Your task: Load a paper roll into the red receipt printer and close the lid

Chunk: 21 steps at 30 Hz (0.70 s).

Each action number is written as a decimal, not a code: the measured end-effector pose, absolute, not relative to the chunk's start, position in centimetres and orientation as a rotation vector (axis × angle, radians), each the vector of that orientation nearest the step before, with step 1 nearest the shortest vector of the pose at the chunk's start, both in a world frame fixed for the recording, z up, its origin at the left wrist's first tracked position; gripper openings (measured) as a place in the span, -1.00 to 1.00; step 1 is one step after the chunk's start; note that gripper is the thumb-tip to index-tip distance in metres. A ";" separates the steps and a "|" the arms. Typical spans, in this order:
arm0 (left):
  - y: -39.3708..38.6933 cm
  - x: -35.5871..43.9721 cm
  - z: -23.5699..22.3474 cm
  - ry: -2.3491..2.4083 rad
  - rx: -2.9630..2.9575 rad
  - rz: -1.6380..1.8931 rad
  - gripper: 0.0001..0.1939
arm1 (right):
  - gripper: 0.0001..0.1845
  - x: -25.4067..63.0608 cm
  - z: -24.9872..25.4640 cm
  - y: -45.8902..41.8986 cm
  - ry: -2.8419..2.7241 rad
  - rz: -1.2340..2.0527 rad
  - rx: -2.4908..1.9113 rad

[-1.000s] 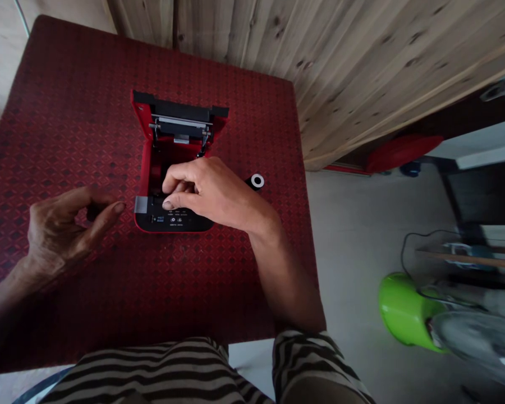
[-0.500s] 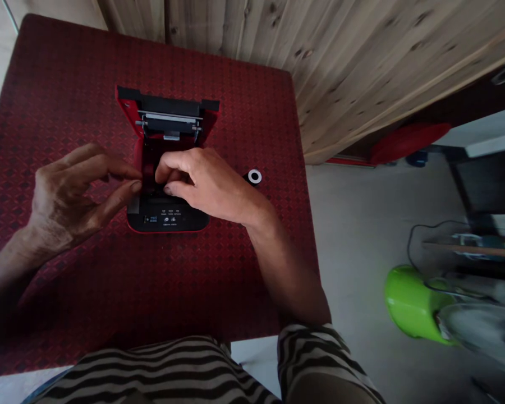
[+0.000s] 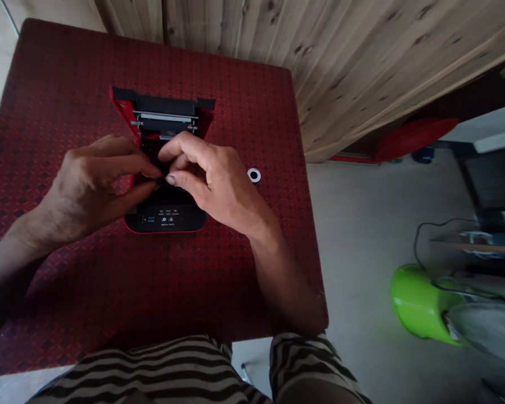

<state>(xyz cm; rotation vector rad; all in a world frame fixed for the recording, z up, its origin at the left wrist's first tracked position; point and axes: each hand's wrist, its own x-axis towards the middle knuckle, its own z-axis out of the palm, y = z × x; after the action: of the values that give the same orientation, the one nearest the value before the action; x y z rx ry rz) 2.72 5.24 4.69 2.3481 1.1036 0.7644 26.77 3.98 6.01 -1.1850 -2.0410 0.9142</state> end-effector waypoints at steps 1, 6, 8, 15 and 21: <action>5.2 2.8 4.7 1.073 2.345 0.775 -0.86 | -0.81 26.8 6.0 3.8 -2.033 0.901 -1.189; 4.4 3.0 4.5 1.010 2.349 0.815 -0.89 | -0.80 26.9 5.5 3.1 -2.005 0.861 -1.182; 4.2 3.0 4.6 1.047 2.321 0.812 -0.93 | -0.79 27.0 5.3 2.8 -2.003 0.838 -1.173; 3.7 3.1 4.5 1.095 2.239 0.846 -0.88 | -0.88 26.1 5.2 0.6 -2.171 0.385 -1.260; 3.8 1.4 5.6 1.089 2.352 1.024 -0.90 | -0.76 25.0 4.4 -2.0 -2.247 -0.041 -1.221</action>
<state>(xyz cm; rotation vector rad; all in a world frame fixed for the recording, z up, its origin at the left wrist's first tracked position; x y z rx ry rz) 1.40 3.82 5.58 2.3519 1.0888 1.0244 25.05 -1.98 4.41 -1.2211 -2.2472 -0.0411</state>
